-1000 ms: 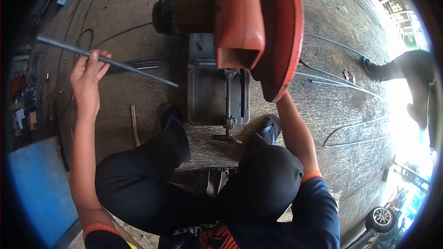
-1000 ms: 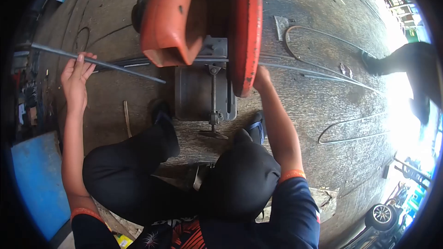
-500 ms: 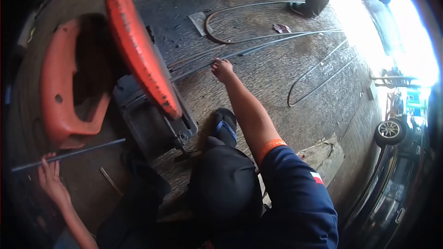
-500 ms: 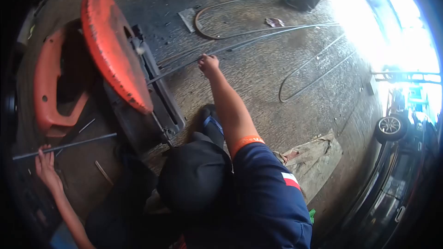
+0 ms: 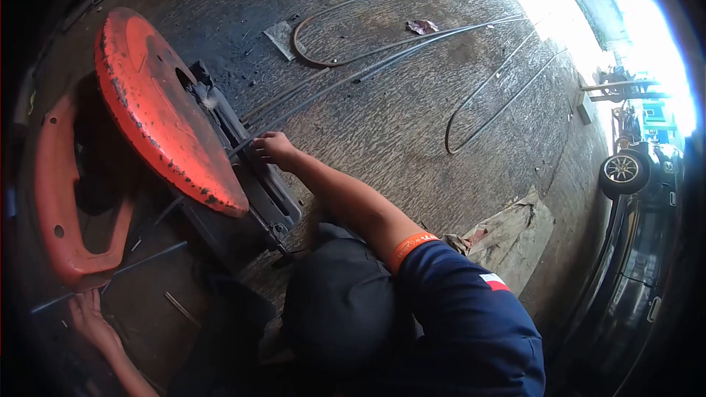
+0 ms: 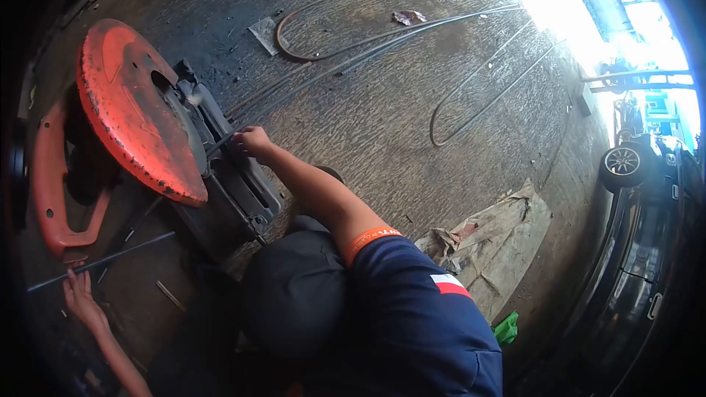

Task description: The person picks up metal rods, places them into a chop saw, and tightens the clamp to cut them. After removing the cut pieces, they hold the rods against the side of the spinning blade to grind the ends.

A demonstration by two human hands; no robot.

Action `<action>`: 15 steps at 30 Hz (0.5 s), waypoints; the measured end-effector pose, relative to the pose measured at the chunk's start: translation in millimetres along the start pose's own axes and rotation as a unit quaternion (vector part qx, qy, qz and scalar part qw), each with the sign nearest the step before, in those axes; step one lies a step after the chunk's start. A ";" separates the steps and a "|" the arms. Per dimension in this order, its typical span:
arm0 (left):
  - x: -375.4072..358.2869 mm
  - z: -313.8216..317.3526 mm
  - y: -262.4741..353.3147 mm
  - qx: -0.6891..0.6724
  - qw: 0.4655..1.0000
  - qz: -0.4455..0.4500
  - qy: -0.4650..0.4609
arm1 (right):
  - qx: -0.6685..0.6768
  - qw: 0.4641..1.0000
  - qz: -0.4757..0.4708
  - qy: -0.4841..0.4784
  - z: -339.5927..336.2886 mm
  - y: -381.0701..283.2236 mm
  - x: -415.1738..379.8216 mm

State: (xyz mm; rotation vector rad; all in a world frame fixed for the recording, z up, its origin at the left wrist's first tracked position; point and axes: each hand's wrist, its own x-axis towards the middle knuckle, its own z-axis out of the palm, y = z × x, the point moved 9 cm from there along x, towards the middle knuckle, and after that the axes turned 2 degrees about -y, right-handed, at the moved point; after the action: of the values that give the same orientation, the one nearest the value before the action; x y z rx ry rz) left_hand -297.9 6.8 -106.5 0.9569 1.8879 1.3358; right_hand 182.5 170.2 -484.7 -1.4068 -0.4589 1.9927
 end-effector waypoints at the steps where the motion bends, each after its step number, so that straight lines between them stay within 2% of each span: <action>1: -2.3 4.2 2.1 0.014 1.000 -0.007 0.002 | -0.022 0.999 0.007 -0.027 -1.5 -1.7 1.1; 2: 0.2 5.3 2.1 0.015 1.000 -0.004 -0.002 | -0.018 1.000 0.004 -0.025 -8.5 -8.3 0.8; 4: -1.1 4.3 -4.5 0.001 1.000 -0.008 -0.021 | 0.003 0.996 -0.030 0.084 -43.3 -28.5 -1.2; 6: 1.5 0.6 -11.3 -0.005 1.000 -0.016 -0.023 | 0.097 0.979 -0.068 0.167 -82.3 -41.3 4.5; 8: -0.3 -3.0 -15.3 -0.008 0.999 -0.025 -0.020 | 0.124 0.969 -0.083 0.197 -111.9 -54.9 0.8; 10: -3.3 1.7 -12.0 -0.027 0.999 -0.020 -0.028 | 0.085 0.972 -0.071 0.207 -132.8 -62.0 8.4; 13: -5.3 -2.3 -10.3 -0.037 0.999 -0.022 -0.017 | 0.110 0.962 -0.061 0.242 -126.7 -66.1 -0.8; 15: -9.7 -11.1 -5.6 -0.038 0.999 -0.022 0.005 | 0.117 0.966 -0.073 0.218 -114.6 -55.6 12.9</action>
State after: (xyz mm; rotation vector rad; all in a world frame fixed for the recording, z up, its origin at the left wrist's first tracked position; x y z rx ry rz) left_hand -302.9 -8.1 -107.9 0.8665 1.8406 1.3790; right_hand 303.0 210.2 -501.3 -1.5508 -0.1203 1.5047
